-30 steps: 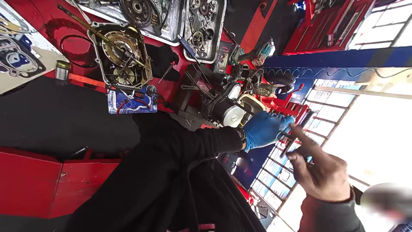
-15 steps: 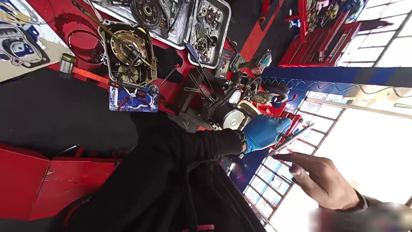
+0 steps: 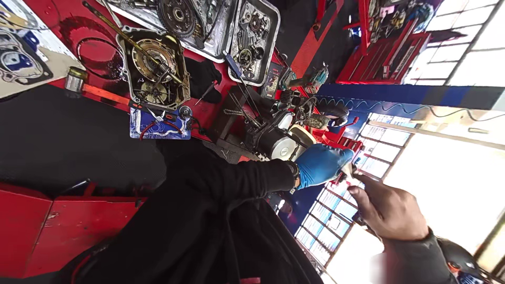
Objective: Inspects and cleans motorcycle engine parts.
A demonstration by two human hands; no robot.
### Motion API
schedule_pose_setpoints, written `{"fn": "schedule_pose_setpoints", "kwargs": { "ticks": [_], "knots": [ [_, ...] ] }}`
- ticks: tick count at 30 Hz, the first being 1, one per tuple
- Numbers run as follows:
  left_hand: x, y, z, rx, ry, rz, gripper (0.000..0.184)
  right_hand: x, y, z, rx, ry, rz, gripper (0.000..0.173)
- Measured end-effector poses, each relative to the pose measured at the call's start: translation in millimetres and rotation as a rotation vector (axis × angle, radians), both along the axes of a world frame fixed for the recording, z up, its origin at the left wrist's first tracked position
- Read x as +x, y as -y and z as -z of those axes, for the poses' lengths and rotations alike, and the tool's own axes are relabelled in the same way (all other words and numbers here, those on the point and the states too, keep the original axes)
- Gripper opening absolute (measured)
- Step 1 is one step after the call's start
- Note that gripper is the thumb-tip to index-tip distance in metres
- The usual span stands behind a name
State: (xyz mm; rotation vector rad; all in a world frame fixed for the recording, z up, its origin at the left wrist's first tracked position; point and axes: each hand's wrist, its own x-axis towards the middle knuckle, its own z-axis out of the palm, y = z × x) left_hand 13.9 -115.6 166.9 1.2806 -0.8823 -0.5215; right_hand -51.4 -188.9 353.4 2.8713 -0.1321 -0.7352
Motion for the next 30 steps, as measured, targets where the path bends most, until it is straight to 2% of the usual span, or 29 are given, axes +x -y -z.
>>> {"fn": "schedule_pose_setpoints", "kwargs": {
  "ticks": [2, 3, 4, 6, 7, 8, 9, 11, 12, 13, 15, 16, 17, 18, 20, 21, 22, 24, 25, 26, 28, 30],
  "knots": [
    [0, 1, 0, -0.003, 0.011, -0.015, 0.030, -2, -4, -4, 0.341, -0.051, 0.053, 0.072],
    [2, -1, -1, -0.018, 0.005, 0.000, 0.030, -1, -7, -2, 0.441, -0.031, 0.067, 0.071],
    [3, -3, -3, -0.018, 0.004, 0.022, 0.029, 1, -9, -1, 0.377, 0.012, 0.047, 0.071],
    [0, -2, -2, -0.005, 0.013, 0.034, 0.032, 2, -5, 0, -0.016, 0.044, 0.005, 0.084],
    [-1, -1, -2, -0.013, 0.021, 0.012, 0.032, 0, -1, 1, -0.132, 0.029, 0.014, 0.088],
    [-1, 0, -1, -0.014, 0.033, -0.003, 0.032, -4, 2, 0, -0.115, 0.011, 0.022, 0.084],
    [0, 1, -1, -0.007, 0.028, -0.011, 0.035, -5, 2, -1, 0.022, -0.021, 0.031, 0.078],
    [0, 1, -1, -0.024, 0.017, -0.031, 0.029, -5, -4, -2, 0.450, -0.084, 0.086, 0.070],
    [1, 1, -1, -0.037, 0.017, -0.022, 0.030, -2, -9, 0, 0.536, -0.058, 0.100, 0.070],
    [1, -1, -2, -0.030, 0.018, 0.003, 0.032, 2, -12, 0, 0.447, -0.007, 0.077, 0.070],
    [-2, 0, -1, -0.017, 0.037, 0.010, 0.031, 6, -9, 1, 0.034, 0.051, 0.023, 0.081],
    [-4, 1, 1, -0.023, 0.038, -0.007, 0.031, 4, -4, 1, -0.074, 0.044, 0.029, 0.085],
    [-4, 3, 2, -0.030, 0.036, -0.037, 0.030, 1, -1, -1, -0.055, 0.029, 0.034, 0.083],
    [-2, 1, 1, -0.022, 0.016, -0.025, 0.033, -1, -1, -3, 0.068, -0.009, 0.050, 0.079],
    [0, 0, 1, -0.020, 0.018, -0.013, 0.028, -2, -7, -3, 0.421, -0.075, 0.089, 0.070],
    [1, -1, 0, -0.037, 0.009, -0.010, 0.028, 0, -11, 0, 0.484, -0.038, 0.077, 0.066],
    [1, -2, 0, -0.043, 0.002, 0.000, 0.027, 3, -13, 2, 0.386, 0.024, 0.030, 0.062],
    [-2, -1, 2, -0.028, 0.013, 0.003, 0.027, 6, -5, 6, -0.010, 0.101, -0.047, 0.054],
    [-3, -1, 3, -0.034, 0.023, -0.015, 0.027, 4, 2, 5, -0.142, 0.076, -0.037, 0.051],
    [-5, 0, 4, -0.044, 0.024, -0.036, 0.028, -1, 7, 4, -0.182, 0.026, -0.009, 0.048],
    [-3, -2, 4, -0.020, 0.039, -0.046, 0.031, -8, 8, 2, -0.021, -0.070, 0.008, 0.039],
    [0, -4, 3, 0.003, 0.041, 0.004, 0.033, -8, 1, 2, 0.327, -0.117, 0.045, 0.032]
  ]
}}
